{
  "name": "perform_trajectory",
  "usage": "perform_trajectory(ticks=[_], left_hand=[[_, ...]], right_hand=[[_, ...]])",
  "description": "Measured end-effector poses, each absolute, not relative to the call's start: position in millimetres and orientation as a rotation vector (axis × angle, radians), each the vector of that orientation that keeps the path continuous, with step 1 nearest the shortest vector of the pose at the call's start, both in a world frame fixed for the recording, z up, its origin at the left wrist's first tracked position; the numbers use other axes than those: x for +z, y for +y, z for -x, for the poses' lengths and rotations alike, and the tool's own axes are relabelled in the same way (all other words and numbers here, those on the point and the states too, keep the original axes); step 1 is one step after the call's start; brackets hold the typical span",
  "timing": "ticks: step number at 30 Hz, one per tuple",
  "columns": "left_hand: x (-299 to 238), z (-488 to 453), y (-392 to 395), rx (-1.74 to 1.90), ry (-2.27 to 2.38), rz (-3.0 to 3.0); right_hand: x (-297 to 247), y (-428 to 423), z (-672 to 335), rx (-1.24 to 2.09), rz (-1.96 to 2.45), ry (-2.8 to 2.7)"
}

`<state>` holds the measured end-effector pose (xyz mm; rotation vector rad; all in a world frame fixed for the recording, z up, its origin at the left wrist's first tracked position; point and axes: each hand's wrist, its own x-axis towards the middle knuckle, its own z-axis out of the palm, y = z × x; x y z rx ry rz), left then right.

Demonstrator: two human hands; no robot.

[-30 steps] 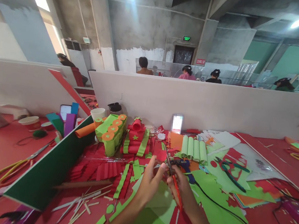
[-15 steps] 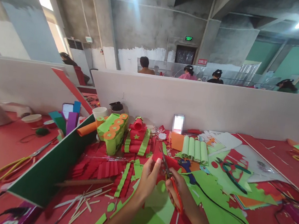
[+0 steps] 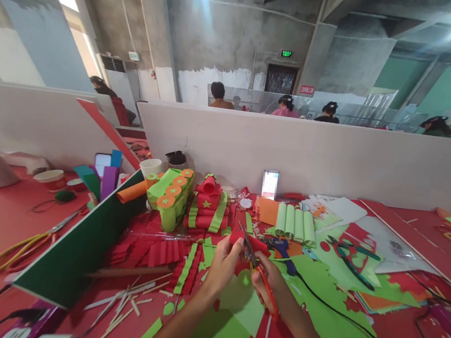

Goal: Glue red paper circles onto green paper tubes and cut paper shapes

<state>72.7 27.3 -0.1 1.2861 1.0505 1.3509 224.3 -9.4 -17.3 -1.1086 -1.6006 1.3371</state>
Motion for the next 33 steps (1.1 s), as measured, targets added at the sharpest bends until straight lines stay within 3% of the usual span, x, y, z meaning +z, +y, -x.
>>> perform_trajectory(ticks=[13,33], left_hand=[[10,-71,32,1.271,0.948,-1.03],[19,-67,30,1.222,0.99,-1.1]], right_hand=[[-2,-8,-230,1.203,1.061,-1.734],[-5,-6,-230,1.293,1.127,-1.627]])
